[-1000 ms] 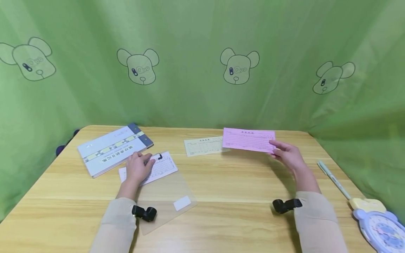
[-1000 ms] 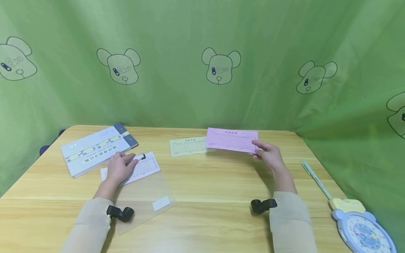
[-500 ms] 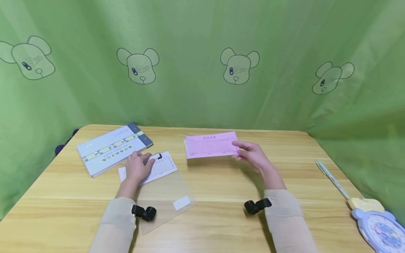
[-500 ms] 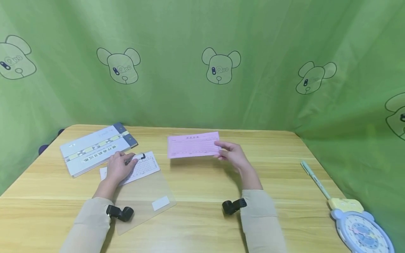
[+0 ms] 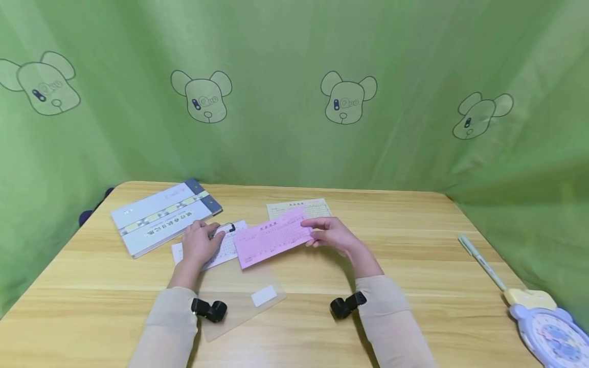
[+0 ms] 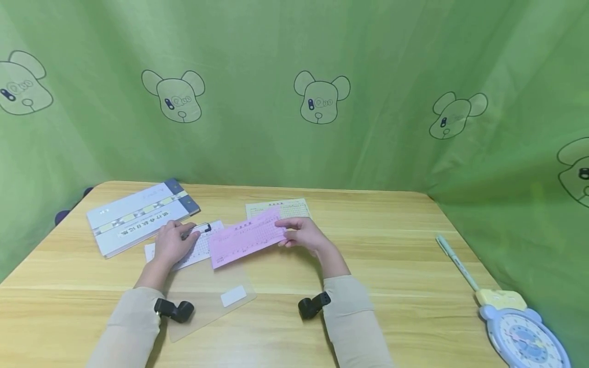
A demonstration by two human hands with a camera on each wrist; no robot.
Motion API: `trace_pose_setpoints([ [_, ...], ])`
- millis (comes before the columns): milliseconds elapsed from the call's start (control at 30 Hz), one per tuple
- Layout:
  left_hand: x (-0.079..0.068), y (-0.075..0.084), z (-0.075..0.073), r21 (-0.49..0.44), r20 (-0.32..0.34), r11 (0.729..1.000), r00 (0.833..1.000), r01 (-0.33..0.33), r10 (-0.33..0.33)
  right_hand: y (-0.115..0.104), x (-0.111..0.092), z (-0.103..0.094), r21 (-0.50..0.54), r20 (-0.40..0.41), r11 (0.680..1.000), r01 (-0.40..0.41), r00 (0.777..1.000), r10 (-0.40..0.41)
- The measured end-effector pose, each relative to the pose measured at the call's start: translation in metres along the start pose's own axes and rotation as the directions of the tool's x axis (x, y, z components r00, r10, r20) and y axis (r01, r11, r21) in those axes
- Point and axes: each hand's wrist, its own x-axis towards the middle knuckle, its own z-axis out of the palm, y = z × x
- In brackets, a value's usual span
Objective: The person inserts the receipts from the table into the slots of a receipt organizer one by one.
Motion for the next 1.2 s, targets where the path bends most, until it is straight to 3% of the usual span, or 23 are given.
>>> trace_pose_setpoints([
  [400,-0.001,0.002,-0.004,0.007,0.023,1.000,1.000,0.007,-0.007,0.005,0.010,0.036,-0.031,0.108,0.999,-0.013,0.994,0.016],
  [900,0.000,0.002,-0.003,0.020,0.028,1.000,1.000,0.002,-0.003,0.002,0.023,0.086,0.061,0.108,0.996,-0.065,0.992,0.058],
  [1200,0.000,0.002,-0.003,0.024,0.036,1.000,0.999,0.004,-0.005,0.004,0.029,0.105,0.101,0.113,0.991,-0.091,0.990,0.080],
])
